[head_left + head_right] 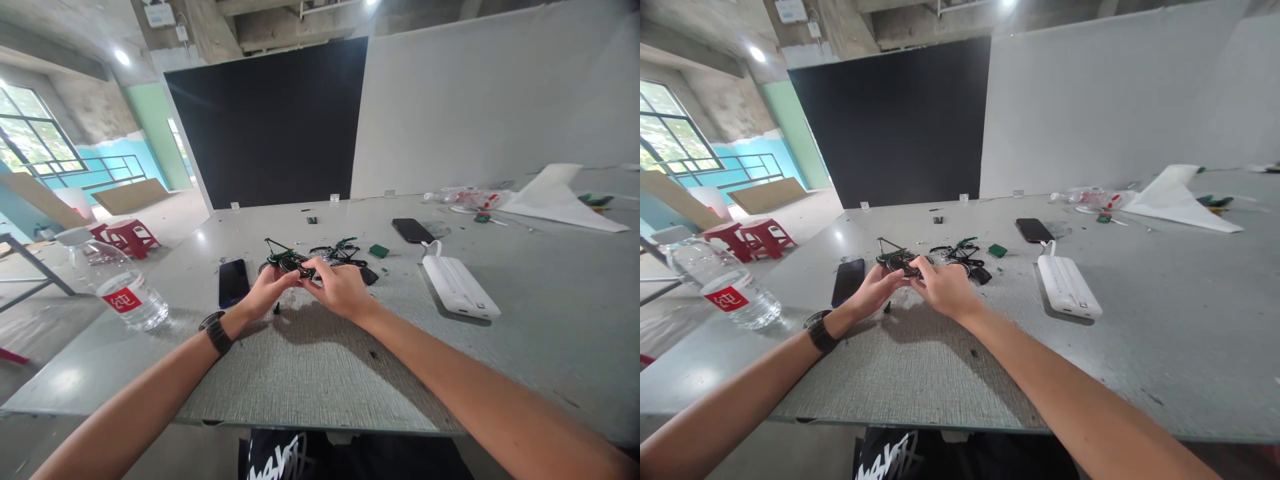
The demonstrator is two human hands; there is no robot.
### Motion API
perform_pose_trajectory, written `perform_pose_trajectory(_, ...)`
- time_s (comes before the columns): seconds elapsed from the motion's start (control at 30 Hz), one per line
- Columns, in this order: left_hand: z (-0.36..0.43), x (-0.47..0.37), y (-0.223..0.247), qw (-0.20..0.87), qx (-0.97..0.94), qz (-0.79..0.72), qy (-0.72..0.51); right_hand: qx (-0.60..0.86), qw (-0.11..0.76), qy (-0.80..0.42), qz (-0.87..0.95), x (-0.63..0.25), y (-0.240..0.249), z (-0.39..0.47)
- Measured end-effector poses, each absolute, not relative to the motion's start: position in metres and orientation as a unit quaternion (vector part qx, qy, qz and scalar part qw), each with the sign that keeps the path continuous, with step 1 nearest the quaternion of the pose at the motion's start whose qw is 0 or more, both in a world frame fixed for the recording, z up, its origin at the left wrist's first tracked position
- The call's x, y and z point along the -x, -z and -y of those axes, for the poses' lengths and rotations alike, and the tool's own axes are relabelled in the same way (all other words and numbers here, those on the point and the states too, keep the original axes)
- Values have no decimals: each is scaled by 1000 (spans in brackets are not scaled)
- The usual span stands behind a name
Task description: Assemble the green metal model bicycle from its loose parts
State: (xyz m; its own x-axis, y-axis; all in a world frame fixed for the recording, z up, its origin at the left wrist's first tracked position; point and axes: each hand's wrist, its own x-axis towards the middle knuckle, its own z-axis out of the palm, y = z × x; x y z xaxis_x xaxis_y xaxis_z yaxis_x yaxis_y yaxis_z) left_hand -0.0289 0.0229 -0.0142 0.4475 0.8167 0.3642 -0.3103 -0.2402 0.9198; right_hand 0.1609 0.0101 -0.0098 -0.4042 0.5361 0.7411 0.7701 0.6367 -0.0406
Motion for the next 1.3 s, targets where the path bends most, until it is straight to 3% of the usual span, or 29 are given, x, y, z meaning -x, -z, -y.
perform_pose_trajectory(0.33, -28, 27, 19, 664, -476, -232, -528, 396, 295, 107, 863, -159, 6, -8)
perform_pose_trajectory(0.53, -23, 26, 10, 641, -533, -235, -499, 402, 241, 104, 877, -158, 4, -6)
perform_pose_trajectory(1.0, -24, 31, 10, 654, -542, -216, -482, 372, 445, -62, 812, -164, -4, -13)
perform_pose_trajectory(1.3, -24, 32, 11, 646, -538, -241, -485, 363, 478, -52, 798, -170, -18, -12)
